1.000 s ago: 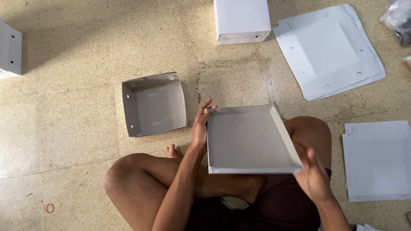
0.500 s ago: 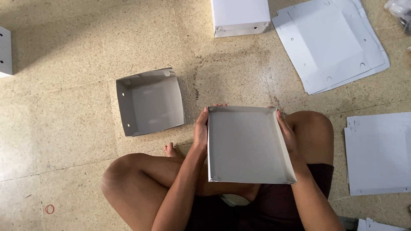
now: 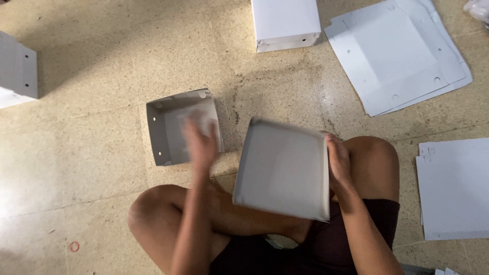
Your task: Assembling cardboard boxes by folding flat sheets and tucking in flaps.
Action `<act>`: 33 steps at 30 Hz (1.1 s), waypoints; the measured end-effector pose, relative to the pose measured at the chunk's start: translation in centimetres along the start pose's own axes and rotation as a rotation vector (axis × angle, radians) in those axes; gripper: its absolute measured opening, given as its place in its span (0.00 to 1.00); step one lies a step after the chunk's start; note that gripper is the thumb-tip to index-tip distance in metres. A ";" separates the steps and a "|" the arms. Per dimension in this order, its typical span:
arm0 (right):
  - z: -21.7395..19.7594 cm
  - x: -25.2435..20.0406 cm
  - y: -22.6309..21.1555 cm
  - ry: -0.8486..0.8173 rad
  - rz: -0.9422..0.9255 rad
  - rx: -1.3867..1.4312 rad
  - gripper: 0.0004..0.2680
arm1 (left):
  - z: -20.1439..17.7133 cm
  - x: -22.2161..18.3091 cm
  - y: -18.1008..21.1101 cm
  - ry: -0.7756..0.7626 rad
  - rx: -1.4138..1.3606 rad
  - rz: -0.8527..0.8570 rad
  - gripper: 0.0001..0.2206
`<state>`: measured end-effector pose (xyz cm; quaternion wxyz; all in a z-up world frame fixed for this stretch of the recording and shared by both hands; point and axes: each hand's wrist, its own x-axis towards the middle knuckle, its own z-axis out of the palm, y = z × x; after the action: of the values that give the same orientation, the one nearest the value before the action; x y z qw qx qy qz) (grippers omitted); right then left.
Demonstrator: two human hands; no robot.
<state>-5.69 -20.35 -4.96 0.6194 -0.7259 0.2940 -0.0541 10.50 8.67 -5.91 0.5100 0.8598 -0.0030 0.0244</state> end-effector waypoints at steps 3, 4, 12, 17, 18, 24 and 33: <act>-0.6 0.8 1.3 0.092 0.019 0.188 0.13 | -5.3 4.7 -3.1 0.121 0.411 -0.346 0.32; -0.9 1.0 0.0 0.082 0.023 0.196 0.13 | -5.7 4.3 -5.5 0.129 0.421 -0.348 0.32; -4.1 5.0 -7.2 -0.277 0.128 -0.253 0.25 | -1.9 2.5 -10.6 -0.135 0.605 -0.565 0.51; -5.5 10.9 -5.3 -0.163 0.019 -0.523 0.18 | 0.0 0.9 -11.0 -0.207 0.601 -0.384 0.51; -5.9 12.9 -3.4 -0.112 -0.046 -0.542 0.16 | 0.1 0.7 -10.8 -0.243 0.609 -0.347 0.52; 0.2 11.4 -4.1 0.045 -0.090 -0.703 0.18 | 0.5 -0.9 -6.2 -0.313 0.584 -0.320 0.54; 8.5 4.4 0.6 -0.469 -0.091 -0.263 0.24 | 0.4 -0.6 -4.7 -0.256 0.086 -0.239 0.29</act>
<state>1.53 -15.15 -8.68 0.5678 -0.8054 0.1140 0.1264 10.04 10.53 -10.22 0.4674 0.8712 0.0351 -0.1458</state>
